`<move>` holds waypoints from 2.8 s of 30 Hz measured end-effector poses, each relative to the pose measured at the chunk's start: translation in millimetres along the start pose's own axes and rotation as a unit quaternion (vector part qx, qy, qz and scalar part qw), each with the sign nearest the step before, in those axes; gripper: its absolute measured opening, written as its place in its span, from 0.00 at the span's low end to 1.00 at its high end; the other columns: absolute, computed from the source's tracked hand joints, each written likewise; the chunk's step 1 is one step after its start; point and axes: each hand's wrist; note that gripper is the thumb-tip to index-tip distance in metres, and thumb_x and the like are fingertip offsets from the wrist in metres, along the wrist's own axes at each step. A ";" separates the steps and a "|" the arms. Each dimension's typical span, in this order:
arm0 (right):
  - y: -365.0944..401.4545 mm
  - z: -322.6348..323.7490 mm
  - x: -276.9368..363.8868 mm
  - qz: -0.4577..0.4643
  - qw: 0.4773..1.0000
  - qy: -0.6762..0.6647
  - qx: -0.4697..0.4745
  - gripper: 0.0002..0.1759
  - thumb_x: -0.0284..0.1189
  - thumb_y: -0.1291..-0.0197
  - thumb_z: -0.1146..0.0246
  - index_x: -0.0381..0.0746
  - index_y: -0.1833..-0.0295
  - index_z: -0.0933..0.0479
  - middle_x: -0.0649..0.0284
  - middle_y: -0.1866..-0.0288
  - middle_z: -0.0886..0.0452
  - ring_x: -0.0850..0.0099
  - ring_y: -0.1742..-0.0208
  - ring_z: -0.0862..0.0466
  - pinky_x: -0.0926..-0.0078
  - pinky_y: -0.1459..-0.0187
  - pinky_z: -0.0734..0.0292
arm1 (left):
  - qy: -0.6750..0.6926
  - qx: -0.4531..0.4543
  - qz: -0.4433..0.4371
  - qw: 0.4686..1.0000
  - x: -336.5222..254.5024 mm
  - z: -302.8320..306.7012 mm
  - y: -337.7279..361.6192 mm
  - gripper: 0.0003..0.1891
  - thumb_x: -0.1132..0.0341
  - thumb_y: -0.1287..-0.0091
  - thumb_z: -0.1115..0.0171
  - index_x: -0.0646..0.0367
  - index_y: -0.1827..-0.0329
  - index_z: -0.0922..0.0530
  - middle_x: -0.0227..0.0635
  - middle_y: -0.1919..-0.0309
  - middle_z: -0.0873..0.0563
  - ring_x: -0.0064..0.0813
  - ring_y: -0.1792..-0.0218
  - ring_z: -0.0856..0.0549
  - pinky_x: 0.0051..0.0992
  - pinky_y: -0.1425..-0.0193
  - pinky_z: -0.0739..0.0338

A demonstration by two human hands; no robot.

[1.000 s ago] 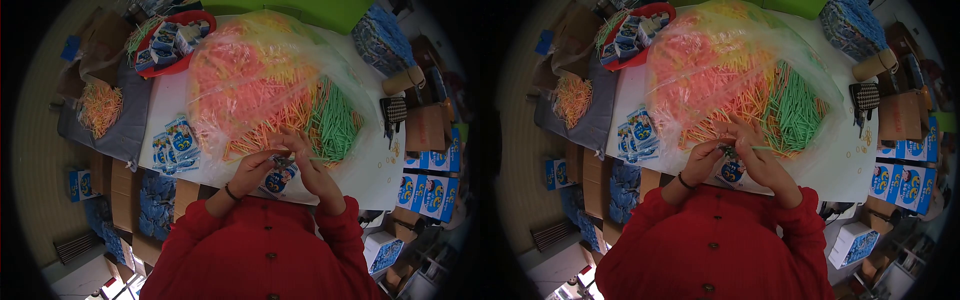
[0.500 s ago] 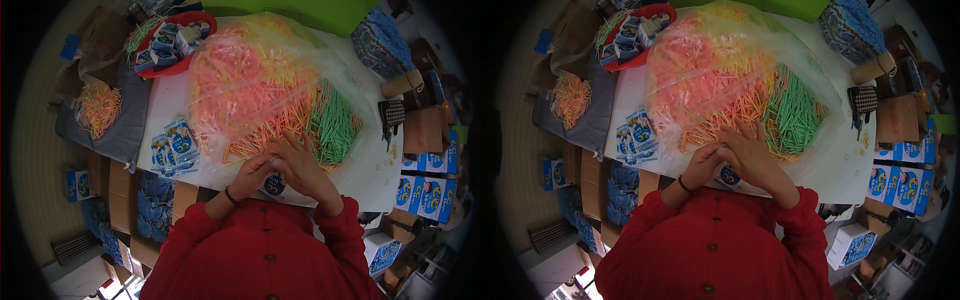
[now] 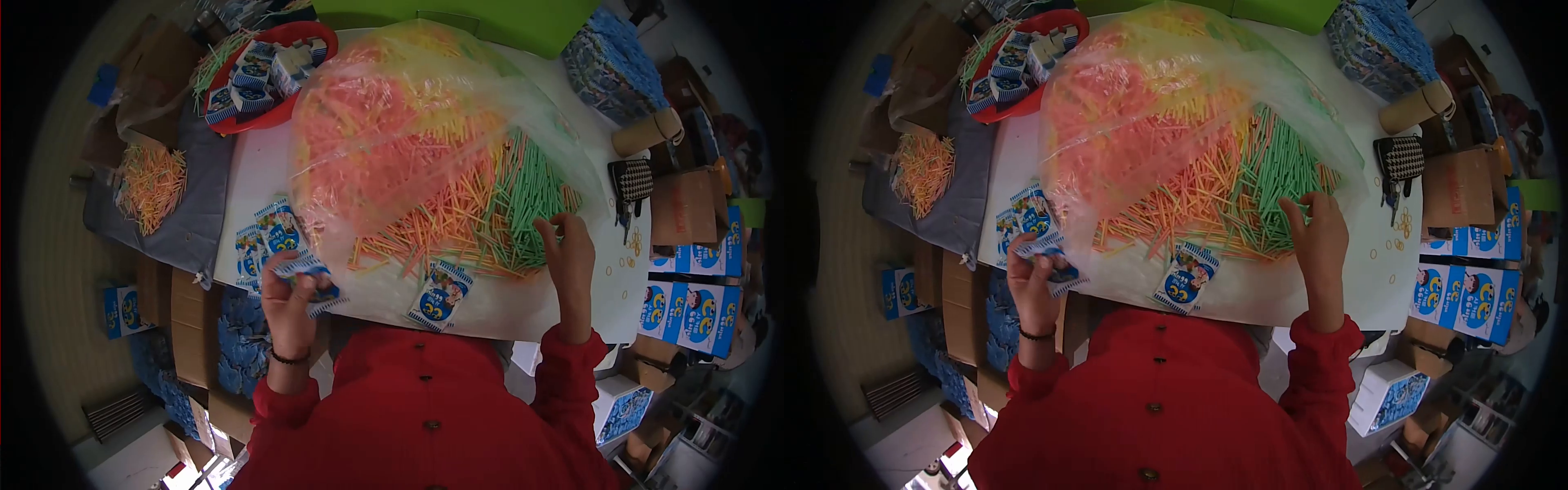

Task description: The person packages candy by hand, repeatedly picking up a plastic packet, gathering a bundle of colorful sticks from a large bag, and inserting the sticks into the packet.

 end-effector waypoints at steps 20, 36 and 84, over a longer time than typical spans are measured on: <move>-21.7 -44.1 -33.2 0.063 0.994 -0.088 0.004 0.13 0.29 0.36 0.41 0.30 0.53 0.31 0.42 0.58 0.25 0.41 0.57 0.25 0.53 0.54 0.30 | -0.674 -0.017 -0.388 0.629 -8.3 1.3 -50.1 0.25 0.72 0.43 0.31 0.57 0.40 0.24 0.42 0.43 0.21 0.44 0.42 0.26 0.41 0.36 0.37; -0.1 -62.1 -38.5 -0.005 0.907 -0.420 -0.031 0.15 0.21 0.31 0.46 0.36 0.40 0.29 0.65 0.50 0.20 0.78 0.50 0.22 0.80 0.45 0.29 | -0.610 0.246 -0.138 0.740 101.3 -73.8 -6.3 0.19 0.51 0.47 0.30 0.55 0.64 0.25 0.34 0.66 0.24 0.36 0.60 0.25 0.36 0.55 0.36; 41.3 -46.6 73.9 -0.038 0.662 -0.731 0.161 0.10 0.33 0.24 0.55 0.38 0.51 0.34 0.54 0.46 0.20 0.66 0.41 0.23 0.68 0.39 0.31 | -0.032 0.180 0.196 0.963 96.4 -59.6 -8.9 0.09 0.78 0.33 0.41 0.67 0.53 0.16 0.36 0.57 0.12 0.22 0.55 0.15 0.22 0.47 0.21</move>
Point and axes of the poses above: each hand's wrist, its own y-axis away from the middle knuckle, its own z-axis out of the back of the hand, x = y × z
